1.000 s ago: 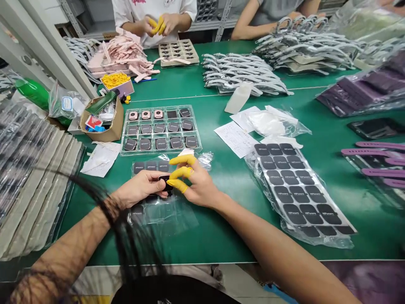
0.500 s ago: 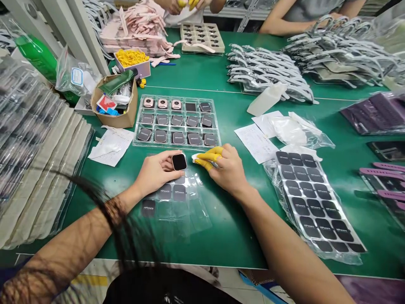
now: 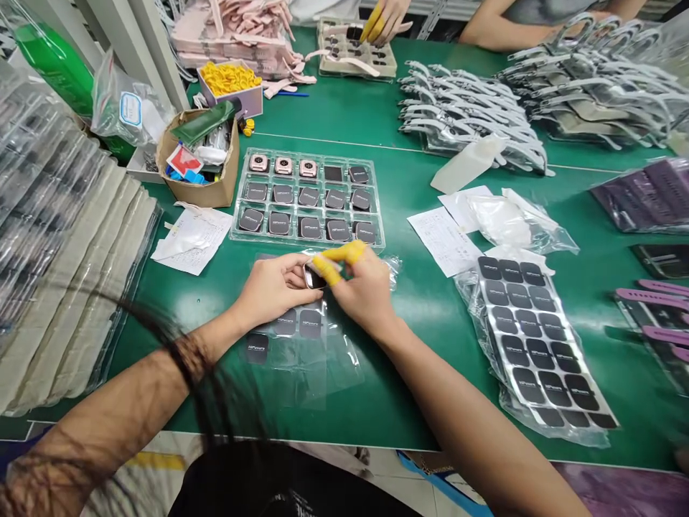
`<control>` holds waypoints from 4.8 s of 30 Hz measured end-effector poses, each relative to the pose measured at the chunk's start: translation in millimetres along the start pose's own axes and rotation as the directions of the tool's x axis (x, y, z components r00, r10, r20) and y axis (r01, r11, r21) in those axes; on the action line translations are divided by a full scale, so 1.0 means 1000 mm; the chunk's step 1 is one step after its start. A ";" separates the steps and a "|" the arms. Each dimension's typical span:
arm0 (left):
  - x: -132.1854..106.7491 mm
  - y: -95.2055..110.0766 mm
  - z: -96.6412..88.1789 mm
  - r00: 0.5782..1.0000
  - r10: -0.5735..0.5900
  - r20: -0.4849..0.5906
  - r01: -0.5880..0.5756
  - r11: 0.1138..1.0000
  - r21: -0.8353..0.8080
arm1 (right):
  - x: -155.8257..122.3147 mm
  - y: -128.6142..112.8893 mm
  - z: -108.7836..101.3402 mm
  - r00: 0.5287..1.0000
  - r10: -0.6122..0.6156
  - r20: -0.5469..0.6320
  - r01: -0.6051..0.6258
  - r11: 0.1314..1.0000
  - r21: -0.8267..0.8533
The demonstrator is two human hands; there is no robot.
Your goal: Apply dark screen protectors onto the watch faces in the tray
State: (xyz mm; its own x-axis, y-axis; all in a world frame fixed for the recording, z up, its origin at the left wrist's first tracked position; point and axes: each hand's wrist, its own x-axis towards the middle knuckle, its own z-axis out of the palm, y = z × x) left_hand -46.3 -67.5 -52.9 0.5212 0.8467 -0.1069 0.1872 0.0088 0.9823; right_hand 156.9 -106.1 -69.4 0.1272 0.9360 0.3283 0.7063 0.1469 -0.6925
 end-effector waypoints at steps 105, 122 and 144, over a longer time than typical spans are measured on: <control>0.002 0.002 -0.005 0.992 0.020 0.121 -0.022 1.000 0.020 | -0.013 -0.032 -0.002 0.799 0.538 0.269 -0.566 0.519 0.640; -0.001 0.004 -0.003 0.996 0.016 0.092 -0.022 0.998 0.062 | -0.014 -0.024 0.010 0.815 0.521 0.253 -0.571 0.651 0.500; -0.011 -0.009 0.010 0.853 0.447 0.270 -0.521 0.685 0.509 | 0.230 0.030 0.018 0.976 0.183 0.114 -0.126 0.914 -0.387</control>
State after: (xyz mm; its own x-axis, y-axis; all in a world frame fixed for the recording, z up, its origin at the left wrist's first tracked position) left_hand -45.2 -82.0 -61.9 0.7532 0.5820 0.3066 0.2809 -0.7060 0.6502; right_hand 195.2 118.8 -26.5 0.1737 0.9774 0.1202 0.8985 -0.1074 -0.4256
